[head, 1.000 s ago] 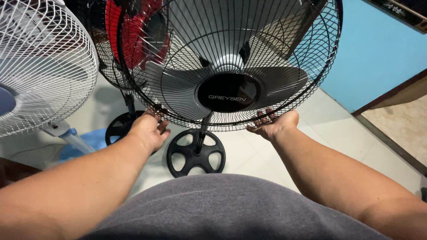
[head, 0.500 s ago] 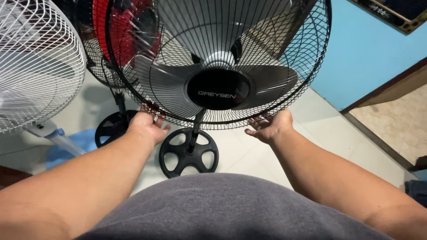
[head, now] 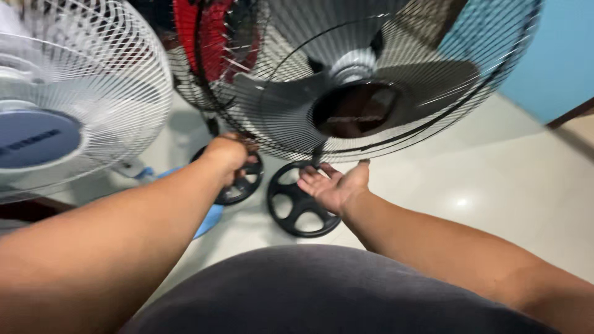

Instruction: The person wipes a fan blade with a cloth, then attaches the blade to the fan motor and secures it with a nut. The person then places the front wire cage over the blade and secures it to the fan stand.

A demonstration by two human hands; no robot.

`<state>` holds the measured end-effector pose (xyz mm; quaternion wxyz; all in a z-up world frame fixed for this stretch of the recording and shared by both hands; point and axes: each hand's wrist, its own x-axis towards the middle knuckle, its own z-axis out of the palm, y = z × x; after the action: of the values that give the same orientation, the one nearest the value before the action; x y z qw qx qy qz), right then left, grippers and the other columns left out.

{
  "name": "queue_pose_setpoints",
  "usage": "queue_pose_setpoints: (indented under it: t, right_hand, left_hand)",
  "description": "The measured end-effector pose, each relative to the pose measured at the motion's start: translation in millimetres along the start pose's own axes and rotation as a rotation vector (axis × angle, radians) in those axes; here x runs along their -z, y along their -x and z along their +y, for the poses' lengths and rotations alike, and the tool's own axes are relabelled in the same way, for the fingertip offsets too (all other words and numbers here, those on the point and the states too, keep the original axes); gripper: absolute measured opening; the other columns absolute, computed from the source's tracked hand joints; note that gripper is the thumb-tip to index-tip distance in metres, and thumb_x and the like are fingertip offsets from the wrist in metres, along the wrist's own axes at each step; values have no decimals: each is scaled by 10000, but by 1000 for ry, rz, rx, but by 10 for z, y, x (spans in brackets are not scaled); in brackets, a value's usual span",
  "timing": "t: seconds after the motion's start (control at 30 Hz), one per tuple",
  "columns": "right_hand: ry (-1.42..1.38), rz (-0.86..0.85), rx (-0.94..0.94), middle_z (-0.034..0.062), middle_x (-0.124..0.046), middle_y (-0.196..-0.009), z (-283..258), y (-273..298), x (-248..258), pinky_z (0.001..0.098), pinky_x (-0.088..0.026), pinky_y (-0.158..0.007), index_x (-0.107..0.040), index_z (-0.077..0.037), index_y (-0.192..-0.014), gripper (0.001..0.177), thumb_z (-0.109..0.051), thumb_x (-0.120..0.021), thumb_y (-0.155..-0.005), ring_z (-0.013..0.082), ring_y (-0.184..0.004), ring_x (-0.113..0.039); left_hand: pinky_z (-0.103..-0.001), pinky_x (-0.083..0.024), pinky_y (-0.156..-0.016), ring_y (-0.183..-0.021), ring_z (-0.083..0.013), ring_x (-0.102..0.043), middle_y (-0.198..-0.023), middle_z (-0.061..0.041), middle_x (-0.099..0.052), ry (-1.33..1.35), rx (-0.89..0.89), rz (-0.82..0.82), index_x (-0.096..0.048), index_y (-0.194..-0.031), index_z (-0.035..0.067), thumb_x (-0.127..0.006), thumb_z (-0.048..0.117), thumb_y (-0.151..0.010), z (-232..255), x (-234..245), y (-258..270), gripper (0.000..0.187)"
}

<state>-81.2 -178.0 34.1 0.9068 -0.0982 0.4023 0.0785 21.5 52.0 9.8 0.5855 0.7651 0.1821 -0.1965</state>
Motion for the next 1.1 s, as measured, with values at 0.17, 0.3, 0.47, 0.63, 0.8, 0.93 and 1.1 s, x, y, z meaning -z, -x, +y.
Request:
queue_pose_setpoints:
  t: [0.17, 0.3, 0.47, 0.63, 0.8, 0.93, 1.1]
  right_hand:
    - [-97, -114, -12, 278, -431, -1498, 466, -28, -204, 656, -202, -1197, -247, -88, -1575, 1068, -884, -155, -869, 469, -1425, -400]
    - [-216, -176, 20, 263, -374, -1557, 790, -78, -257, 640, -157, -1223, -308, -47, -1535, 1061, -877, -154, -891, 462, -1463, -338]
    - [-245, -217, 25, 194, -500, -1520, 1186, -225, -281, 623, -200, -1196, -460, -44, -1444, 825, -652, -132, -993, 419, -1443, -420]
    - [-58, -332, 81, 81, -583, -1443, 1442, -415, -305, 596, -314, -1194, -532, -124, -1333, 349, -226, -317, -1078, 343, -1401, -505]
    - [55, -395, 93, 20, -674, -1252, 1376, -485, -388, 578, -375, -1152, -535, -151, -1169, 171, -164, -401, -1064, 295, -1293, -587]
    - [162, -290, 54, -20, -669, -1198, 1354, -601, -490, 575, -384, -1136, -569, -185, -1155, 165, -196, -423, -1078, 257, -1250, -625]
    - [259, -286, 99, -51, -675, -1188, 1408, -687, -643, 510, -381, -1126, -645, -194, -1107, 193, -242, -461, -1075, 190, -1199, -635]
  left_hand:
    - [-361, -517, -748, -878, -201, -658, -1015, -51, -732, -407, -283, -49, -699, -1216, 83, -724, 168, -908, 104, 235, 91, 321]
    - [-298, -515, -845, -966, -169, -666, -1096, -58, -716, -433, -673, -30, -632, -1231, 45, -834, 109, -757, 235, 482, 172, 519]
    - [-288, -546, -855, -961, -167, -700, -1083, -85, -768, -323, -719, -323, -666, -1195, 34, -795, 84, -780, 435, 659, 181, 437]
    - [-337, -556, -832, -899, -206, -727, -1029, -116, -778, -637, -746, -182, -711, -1116, 18, -791, 168, -849, 576, 741, 168, 317]
    - [-399, -563, -820, -949, -308, -727, -1049, -175, -754, -689, -921, -64, -745, -1076, 40, -792, 174, -814, 611, 678, 267, 299]
    - [-417, -557, -830, -944, -333, -723, -1029, -168, -748, -815, -798, -73, -770, -1034, 73, -778, 252, -838, 631, 679, 257, 266]
    - [-413, -561, -821, -923, -334, -733, -1009, -165, -756, -748, -850, -96, -758, -1016, 53, -769, 229, -822, 674, 700, 298, 263]
